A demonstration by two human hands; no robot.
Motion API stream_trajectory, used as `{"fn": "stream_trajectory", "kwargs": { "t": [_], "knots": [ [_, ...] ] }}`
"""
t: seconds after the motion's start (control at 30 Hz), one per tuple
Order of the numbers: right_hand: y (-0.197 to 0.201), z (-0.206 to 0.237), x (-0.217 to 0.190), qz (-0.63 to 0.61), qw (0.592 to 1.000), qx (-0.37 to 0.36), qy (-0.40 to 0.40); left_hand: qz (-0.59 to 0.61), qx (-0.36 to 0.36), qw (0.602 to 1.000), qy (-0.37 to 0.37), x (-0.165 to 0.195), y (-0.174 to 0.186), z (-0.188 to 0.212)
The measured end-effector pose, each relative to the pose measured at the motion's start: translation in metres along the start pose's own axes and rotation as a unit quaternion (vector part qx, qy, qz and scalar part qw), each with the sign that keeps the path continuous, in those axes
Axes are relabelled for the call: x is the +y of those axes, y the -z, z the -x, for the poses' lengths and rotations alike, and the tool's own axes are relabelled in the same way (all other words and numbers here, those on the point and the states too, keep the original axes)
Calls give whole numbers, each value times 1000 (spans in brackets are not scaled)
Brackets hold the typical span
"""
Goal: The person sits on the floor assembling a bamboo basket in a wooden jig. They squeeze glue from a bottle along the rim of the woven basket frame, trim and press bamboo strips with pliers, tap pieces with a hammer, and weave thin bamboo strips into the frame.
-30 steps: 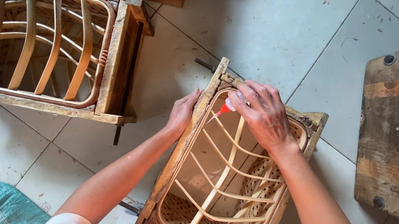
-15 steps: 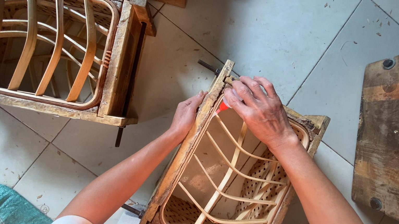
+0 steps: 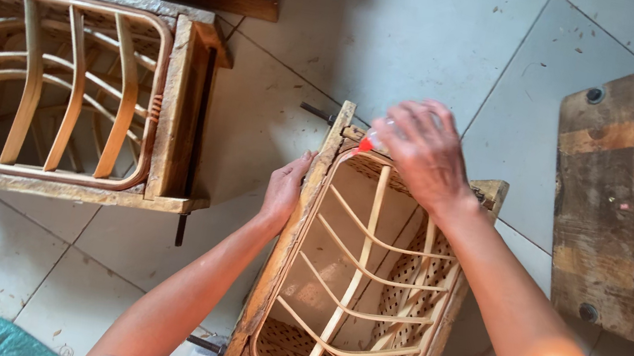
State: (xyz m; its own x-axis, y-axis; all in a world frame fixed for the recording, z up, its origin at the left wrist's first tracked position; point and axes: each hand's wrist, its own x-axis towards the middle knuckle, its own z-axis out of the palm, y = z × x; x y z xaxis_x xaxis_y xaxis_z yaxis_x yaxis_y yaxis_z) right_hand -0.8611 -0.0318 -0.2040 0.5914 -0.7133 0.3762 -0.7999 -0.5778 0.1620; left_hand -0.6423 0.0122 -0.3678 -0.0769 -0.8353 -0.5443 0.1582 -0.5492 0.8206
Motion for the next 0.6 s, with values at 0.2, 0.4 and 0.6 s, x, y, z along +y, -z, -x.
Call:
{"fn": "stream_trajectory", "kwargs": {
  "t": [0.2, 0.4, 0.6],
  "knots": [
    [46, 126, 9, -221, 887, 84, -397, -37, 7, 999, 27, -5, 4, -8],
    [38, 323, -18, -333, 631, 125, -689, 91, -143, 979, 114, 31, -9, -20],
    [-40, 447, -39, -301, 586, 169, -733, 13, -119, 987, 110, 56, -36, -23]
  ]
}}
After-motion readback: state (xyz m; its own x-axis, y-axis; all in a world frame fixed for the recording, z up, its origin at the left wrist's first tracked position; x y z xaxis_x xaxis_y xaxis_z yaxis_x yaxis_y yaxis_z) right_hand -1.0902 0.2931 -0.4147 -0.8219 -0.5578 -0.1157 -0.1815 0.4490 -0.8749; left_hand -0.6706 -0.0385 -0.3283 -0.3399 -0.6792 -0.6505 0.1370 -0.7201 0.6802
